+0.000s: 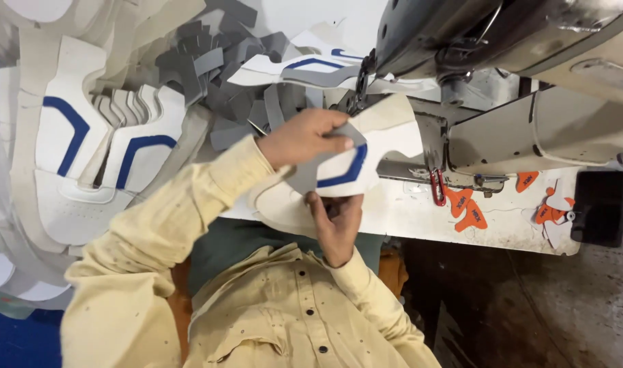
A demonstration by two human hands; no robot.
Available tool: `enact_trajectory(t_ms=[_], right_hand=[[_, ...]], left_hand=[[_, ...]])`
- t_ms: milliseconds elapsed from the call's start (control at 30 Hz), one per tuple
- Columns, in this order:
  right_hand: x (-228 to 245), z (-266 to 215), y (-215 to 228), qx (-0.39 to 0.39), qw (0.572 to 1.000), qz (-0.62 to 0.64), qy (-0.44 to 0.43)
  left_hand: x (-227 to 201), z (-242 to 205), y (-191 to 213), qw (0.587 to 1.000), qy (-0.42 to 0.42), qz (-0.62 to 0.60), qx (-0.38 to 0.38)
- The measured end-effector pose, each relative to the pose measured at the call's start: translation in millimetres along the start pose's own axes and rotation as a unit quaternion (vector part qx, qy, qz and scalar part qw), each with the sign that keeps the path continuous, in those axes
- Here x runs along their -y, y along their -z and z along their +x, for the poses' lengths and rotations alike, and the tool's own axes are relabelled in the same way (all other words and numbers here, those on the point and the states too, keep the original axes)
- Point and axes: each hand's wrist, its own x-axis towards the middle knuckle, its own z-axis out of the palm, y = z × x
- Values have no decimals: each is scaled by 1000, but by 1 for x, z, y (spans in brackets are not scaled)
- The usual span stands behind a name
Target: The person sews white shoe parts with blue accents using a sewing machine. They repeatedly pick up a shoe part, place a gray insert, sew the part, and trim the thread with scissors. The finished parts are stacked on the table.
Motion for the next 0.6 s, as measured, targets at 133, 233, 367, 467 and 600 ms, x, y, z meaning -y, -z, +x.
enact_trajectory(t_ms=[133, 233, 367, 467, 600], right_hand=[[19, 22, -20, -6, 999, 45, -18], [35, 30, -30, -17, 997, 62, -45], [42, 38, -32, -27, 995, 78, -50], [45, 46, -30, -27, 995, 82, -57], [49, 57, -22, -24, 995, 44, -82]], left_hand=[[0, 14, 29, 997, 46, -64, 1], [-16, 18, 35, 994, 93, -54, 7], [-29, 24, 38, 991, 125, -55, -5], [-35, 31, 41, 989, 136, -52, -29], [-25, 41, 44, 988, 122, -76, -48]])
